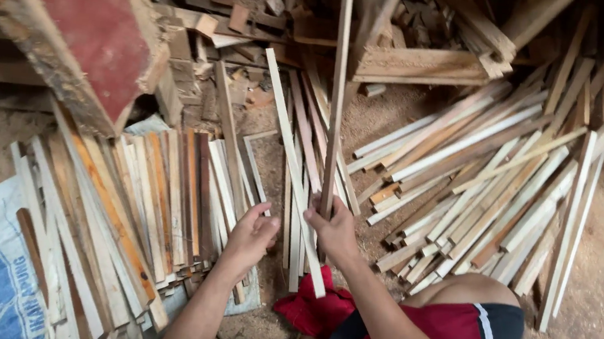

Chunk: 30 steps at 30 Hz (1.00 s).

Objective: Inspecting and marking thin wood strips with a pencil

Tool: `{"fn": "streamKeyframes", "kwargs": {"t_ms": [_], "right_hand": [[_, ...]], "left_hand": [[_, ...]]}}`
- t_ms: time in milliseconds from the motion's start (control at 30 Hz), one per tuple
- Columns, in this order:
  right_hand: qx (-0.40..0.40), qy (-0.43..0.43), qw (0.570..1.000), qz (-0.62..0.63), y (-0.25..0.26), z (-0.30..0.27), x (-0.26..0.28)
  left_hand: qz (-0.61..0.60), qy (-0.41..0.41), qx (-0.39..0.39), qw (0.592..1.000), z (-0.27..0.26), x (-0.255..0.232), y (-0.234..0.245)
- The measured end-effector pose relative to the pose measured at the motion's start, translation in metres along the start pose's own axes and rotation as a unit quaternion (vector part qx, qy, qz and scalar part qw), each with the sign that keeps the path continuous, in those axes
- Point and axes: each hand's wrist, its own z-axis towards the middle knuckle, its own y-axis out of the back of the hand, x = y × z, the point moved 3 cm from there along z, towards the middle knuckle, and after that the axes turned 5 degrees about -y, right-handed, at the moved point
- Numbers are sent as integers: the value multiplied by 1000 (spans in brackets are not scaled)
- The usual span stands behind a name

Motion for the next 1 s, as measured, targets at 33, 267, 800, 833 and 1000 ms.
{"fn": "streamKeyframes", "kwargs": {"t_ms": [33,267,800,833,1000], "right_hand": [[9,3,1000,-6,-5,-16,11],[170,46,973,-149,-20,-88,31],[29,387,876,-286,-27,-103,30],[31,389,875,-286,-25,-100,25],[35,424,863,-274,-16,-93,7]], "left_hand": [[-6,-3,-8,1000,1,-10,2],[-163,-18,41,986,-7,-63,34],[-322,-94,124,934,-67,-62,40],[-322,-97,123,934,-65,-60,40],[-255,-130,83,955,-63,-62,42]]}}
